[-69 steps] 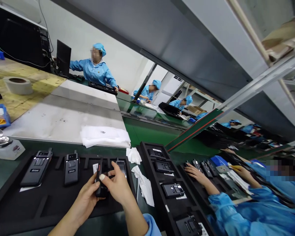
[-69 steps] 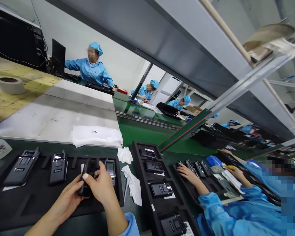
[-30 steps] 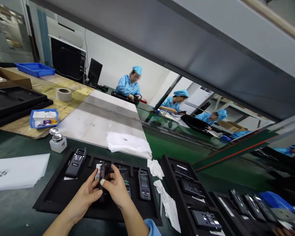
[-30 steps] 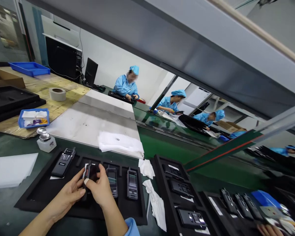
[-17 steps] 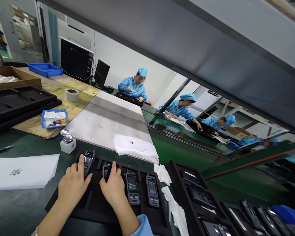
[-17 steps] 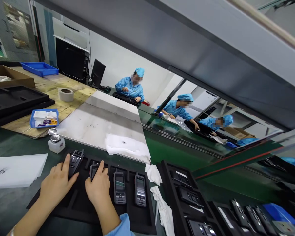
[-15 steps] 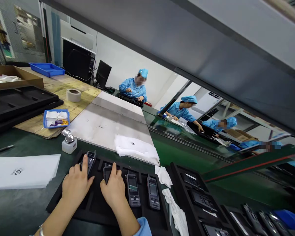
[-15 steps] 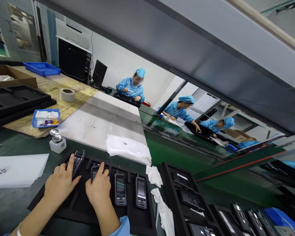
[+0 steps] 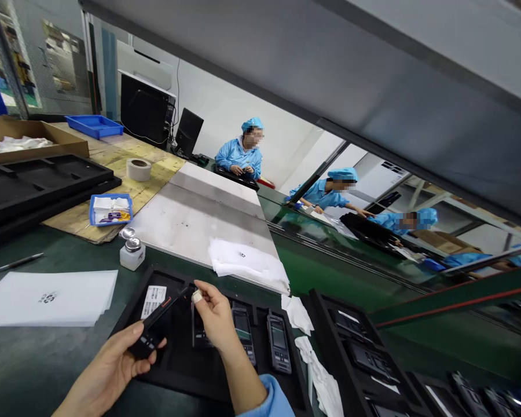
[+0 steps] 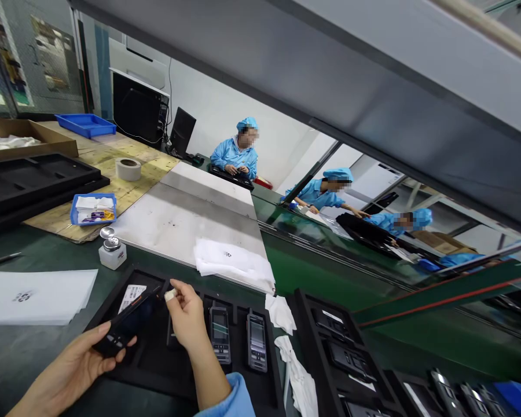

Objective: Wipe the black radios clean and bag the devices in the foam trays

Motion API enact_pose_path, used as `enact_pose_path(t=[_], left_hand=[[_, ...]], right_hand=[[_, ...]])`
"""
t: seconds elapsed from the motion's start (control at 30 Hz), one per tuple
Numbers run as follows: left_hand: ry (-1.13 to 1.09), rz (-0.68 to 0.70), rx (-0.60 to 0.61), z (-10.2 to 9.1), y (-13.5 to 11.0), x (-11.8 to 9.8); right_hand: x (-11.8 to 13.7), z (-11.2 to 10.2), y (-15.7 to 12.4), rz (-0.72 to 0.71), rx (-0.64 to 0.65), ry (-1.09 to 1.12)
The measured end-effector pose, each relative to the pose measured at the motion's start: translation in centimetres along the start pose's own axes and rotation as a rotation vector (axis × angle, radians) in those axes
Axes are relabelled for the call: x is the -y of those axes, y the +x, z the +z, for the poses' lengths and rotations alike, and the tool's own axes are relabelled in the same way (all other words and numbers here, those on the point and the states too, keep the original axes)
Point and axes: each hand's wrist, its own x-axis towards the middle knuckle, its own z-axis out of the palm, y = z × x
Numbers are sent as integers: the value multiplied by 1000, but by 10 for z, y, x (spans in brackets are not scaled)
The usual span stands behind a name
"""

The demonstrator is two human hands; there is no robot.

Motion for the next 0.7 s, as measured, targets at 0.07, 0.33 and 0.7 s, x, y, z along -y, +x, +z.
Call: enact_pose_path(t=[0.07,0.33,0.7], left_hand=[[-98,-81,-1,3,-6,10],[-167,-77,-13,9,-13,15],[656,1011,-366,0,-23,26]], right_hand=[[7,3,11,-50,50,38],[24,21,57,-61,324,79],[22,0,27,-171,330,297]])
